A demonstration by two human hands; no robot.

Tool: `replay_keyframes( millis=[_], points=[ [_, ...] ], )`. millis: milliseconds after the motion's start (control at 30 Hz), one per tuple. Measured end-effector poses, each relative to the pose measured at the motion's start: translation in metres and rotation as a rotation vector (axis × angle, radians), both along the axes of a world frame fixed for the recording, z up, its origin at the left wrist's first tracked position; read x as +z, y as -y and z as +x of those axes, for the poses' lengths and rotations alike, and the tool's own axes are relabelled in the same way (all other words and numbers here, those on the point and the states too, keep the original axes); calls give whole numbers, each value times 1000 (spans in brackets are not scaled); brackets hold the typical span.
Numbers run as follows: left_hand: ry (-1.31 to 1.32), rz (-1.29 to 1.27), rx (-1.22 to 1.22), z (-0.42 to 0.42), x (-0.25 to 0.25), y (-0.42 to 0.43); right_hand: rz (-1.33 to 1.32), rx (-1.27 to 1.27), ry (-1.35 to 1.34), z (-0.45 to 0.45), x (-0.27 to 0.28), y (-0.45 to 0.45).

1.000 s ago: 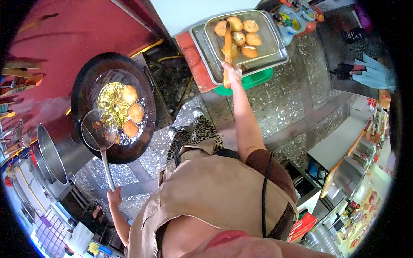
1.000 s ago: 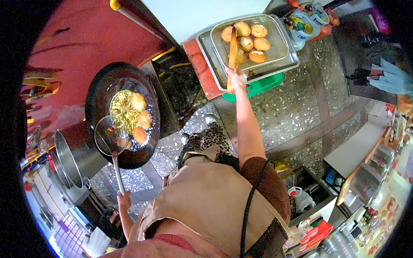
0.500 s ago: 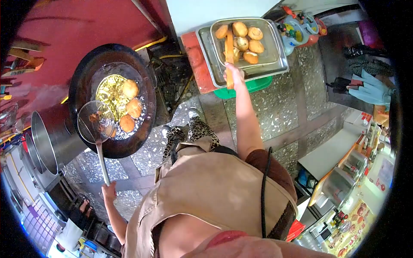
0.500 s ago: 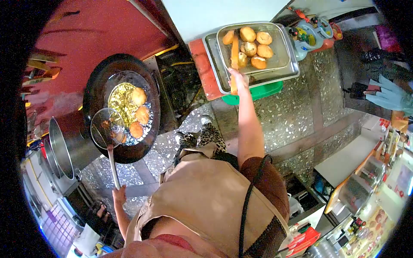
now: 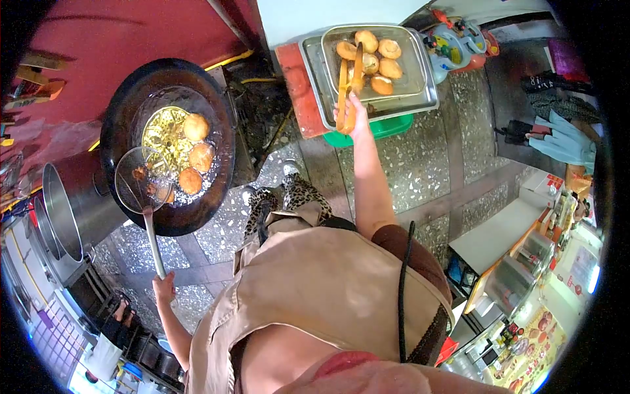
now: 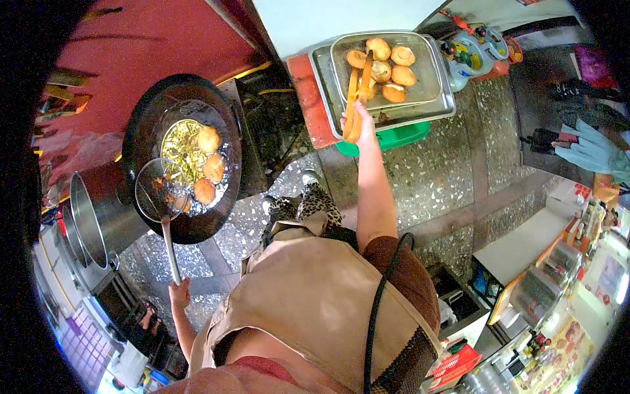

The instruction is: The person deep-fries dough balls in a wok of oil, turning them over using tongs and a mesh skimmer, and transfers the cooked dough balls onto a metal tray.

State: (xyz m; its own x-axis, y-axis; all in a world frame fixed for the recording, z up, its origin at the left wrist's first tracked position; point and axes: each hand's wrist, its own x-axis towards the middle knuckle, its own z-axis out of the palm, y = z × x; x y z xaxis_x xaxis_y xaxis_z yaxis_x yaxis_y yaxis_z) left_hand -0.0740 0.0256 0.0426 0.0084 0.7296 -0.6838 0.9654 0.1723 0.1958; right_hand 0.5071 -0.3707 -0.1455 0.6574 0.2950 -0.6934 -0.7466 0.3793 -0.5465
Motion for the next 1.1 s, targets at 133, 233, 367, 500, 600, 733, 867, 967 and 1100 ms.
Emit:
replay_keyframes(
  millis=[133, 233, 367, 500, 600, 733, 867, 967, 1100],
  points=[
    [-19, 22, 44, 6, 1, 2, 53, -60, -83, 1, 5, -4],
    [-2, -5, 82, 15, 7, 5, 73, -69, -114, 3, 1, -3],
    [78, -41, 35, 7, 2, 4, -19, -17, -64, 7, -12, 2],
    [101, 47, 30, -21, -27, -1, -215, 22, -41, 8, -16, 11],
    [130, 73, -81, -42, -48, -4, -267, 118, 92, 0, -5, 24],
    [-4, 75, -110, -2, -19, 11, -502, 216, 342, -38, 88, 25],
    [26, 27, -65, 25, 8, 17, -467, 706, 615, -61, 180, 5],
    [11, -1, -64, 33, 13, 13, -349, 950, 635, -81, 206, -39],
    [13, -27, -120, 32, 14, 3, -202, 1316, 558, -120, 201, -106]
  ],
)
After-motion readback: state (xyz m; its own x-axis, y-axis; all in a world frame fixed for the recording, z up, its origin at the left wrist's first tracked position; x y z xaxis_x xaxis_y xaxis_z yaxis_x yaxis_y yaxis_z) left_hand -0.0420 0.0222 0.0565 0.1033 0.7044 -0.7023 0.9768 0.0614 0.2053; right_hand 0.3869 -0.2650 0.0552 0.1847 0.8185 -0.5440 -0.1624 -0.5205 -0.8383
